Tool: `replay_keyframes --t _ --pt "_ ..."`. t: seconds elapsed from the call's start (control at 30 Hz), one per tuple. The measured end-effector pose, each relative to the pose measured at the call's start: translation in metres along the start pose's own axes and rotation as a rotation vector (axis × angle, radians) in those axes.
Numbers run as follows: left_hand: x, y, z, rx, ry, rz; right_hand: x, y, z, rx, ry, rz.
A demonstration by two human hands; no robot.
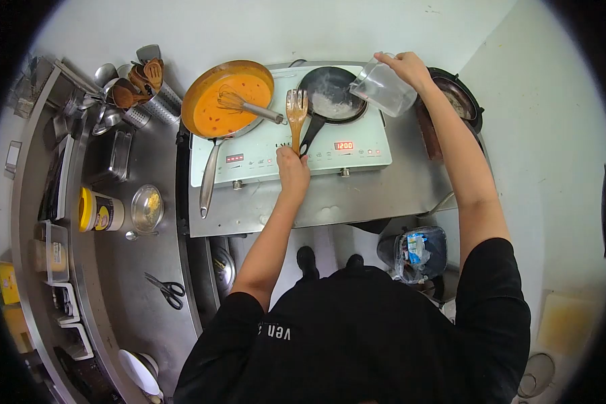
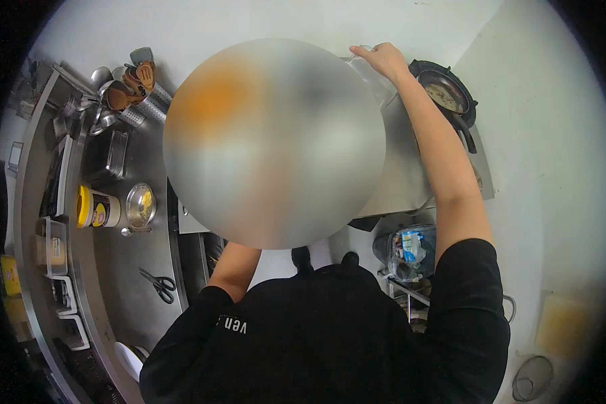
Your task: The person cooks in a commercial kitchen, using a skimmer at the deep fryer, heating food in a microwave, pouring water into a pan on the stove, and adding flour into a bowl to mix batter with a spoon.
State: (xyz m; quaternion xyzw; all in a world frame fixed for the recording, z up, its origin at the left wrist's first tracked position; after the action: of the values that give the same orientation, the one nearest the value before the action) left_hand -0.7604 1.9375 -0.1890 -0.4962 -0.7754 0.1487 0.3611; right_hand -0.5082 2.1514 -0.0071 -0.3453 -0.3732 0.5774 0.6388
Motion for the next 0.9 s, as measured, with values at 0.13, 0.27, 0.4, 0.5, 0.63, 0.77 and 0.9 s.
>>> replay_keyframes --t 0.13,0.27,0.4,0.5,0.63,0.77,0.9 --pt "-0.007 -0.007 -0.006 -0.009 -0.009 0.008 -0.002 -0.005 -0.002 -0.008 0.014 0.028" --pt "-0.018 -0.022 -0.026 0.077 0.088 -0.031 -0.011 -0.019 -0.02 0.169 0.101 0.015" --pt "-0.019 -0.024 -0.039 -0.049 0.01 0.093 -0.021 -0.021 -0.025 0.251 0.085 0.0" --pt "-0.016 -0.028 -0.048 -0.085 -0.049 0.147 -0.019 -0.017 -0.017 0.078 0.06 0.044" --pt "-0.013 -0.018 -0.037 -0.176 -0.105 0.24 -0.024 -0.012 -0.012 0.041 0.038 0.035" --pt "-0.006 -0.021 -0.043 -0.247 -0.032 0.198 -0.028 -0.016 -0.023 0.114 0.075 0.04" --pt "0.012 -0.042 -0.087 -0.412 -0.137 0.232 -0.032 -0.028 -0.056 0.353 0.116 -0.041"
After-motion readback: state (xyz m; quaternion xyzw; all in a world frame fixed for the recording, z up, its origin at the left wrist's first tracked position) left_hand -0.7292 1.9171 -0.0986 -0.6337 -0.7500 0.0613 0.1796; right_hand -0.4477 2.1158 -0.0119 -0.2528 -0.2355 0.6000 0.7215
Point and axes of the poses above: each hand's wrist, its own x-axis towards the middle knuckle, its own y-axis out of the palm, z = x × y, the point moved 5 cm from there along x, towards the middle knuckle, and after that the axes turned 10 degrees about y, right-handed, at the moved point
